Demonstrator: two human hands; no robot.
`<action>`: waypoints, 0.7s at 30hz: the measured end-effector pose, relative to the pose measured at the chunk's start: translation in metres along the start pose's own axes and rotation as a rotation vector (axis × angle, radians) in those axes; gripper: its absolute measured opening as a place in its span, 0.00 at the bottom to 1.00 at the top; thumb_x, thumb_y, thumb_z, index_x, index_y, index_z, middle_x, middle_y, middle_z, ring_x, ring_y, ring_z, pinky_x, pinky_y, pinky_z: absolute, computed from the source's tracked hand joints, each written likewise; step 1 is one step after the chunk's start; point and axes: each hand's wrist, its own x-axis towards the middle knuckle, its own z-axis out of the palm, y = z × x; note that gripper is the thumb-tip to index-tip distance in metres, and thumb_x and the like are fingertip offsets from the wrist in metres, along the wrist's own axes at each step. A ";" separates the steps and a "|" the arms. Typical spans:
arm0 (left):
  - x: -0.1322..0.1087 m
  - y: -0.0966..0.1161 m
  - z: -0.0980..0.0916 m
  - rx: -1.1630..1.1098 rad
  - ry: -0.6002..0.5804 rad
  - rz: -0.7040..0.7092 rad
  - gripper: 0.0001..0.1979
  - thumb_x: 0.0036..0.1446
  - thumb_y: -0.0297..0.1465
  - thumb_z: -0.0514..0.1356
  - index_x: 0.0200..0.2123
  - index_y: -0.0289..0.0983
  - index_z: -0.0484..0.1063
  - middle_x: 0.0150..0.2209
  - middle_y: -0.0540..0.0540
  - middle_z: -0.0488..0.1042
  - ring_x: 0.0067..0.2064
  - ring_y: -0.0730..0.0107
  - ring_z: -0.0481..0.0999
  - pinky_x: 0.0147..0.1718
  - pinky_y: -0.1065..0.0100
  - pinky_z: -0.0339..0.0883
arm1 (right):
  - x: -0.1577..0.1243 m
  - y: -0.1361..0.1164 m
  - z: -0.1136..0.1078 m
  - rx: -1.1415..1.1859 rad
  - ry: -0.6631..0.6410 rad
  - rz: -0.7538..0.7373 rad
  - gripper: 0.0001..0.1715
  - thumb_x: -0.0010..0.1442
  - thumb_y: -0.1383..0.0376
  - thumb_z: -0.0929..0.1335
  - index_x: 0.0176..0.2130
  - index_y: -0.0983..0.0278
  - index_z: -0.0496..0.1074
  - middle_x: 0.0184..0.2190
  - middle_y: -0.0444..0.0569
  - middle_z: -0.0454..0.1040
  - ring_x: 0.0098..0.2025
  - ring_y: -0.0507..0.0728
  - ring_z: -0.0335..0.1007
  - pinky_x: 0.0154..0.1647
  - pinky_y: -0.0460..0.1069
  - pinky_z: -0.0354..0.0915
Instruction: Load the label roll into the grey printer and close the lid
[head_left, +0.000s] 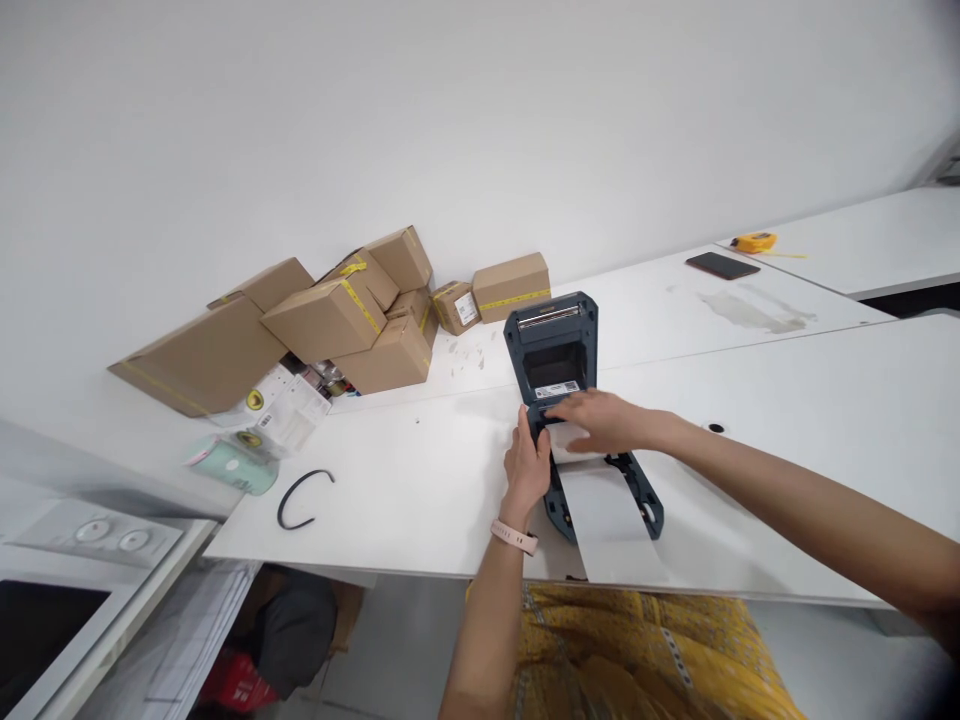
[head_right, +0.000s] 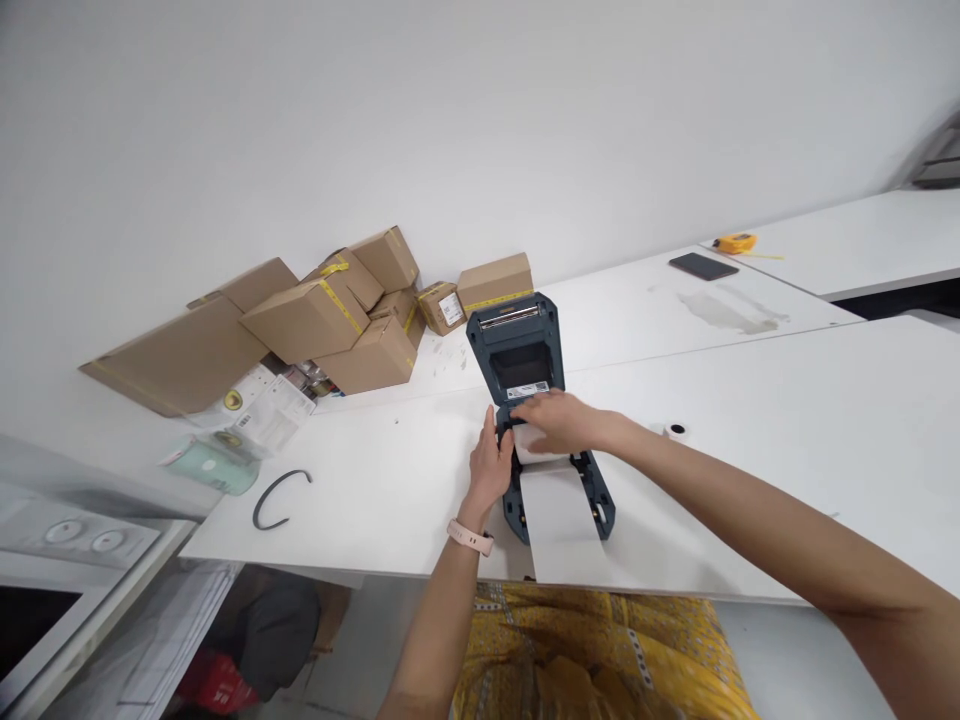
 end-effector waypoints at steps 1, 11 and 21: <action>0.000 0.000 0.000 0.007 0.004 0.011 0.33 0.70 0.45 0.45 0.73 0.43 0.44 0.73 0.40 0.54 0.72 0.52 0.56 0.66 0.53 0.53 | -0.003 -0.001 0.008 -0.037 -0.124 0.002 0.30 0.49 0.59 0.74 0.52 0.59 0.75 0.46 0.55 0.81 0.47 0.67 0.77 0.47 0.57 0.68; -0.001 0.009 -0.001 0.110 0.016 0.020 0.35 0.70 0.39 0.43 0.75 0.39 0.34 0.72 0.38 0.54 0.70 0.51 0.61 0.61 0.53 0.61 | 0.012 -0.005 0.031 -0.055 -0.416 0.110 0.46 0.44 0.63 0.74 0.61 0.67 0.66 0.56 0.65 0.72 0.58 0.75 0.69 0.56 0.62 0.65; -0.002 0.007 0.001 0.050 0.025 -0.079 0.36 0.70 0.42 0.45 0.75 0.41 0.33 0.70 0.38 0.60 0.68 0.50 0.64 0.62 0.51 0.59 | 0.015 0.001 0.009 0.112 -0.543 0.086 0.40 0.38 0.60 0.74 0.53 0.62 0.69 0.53 0.56 0.74 0.54 0.70 0.72 0.47 0.56 0.69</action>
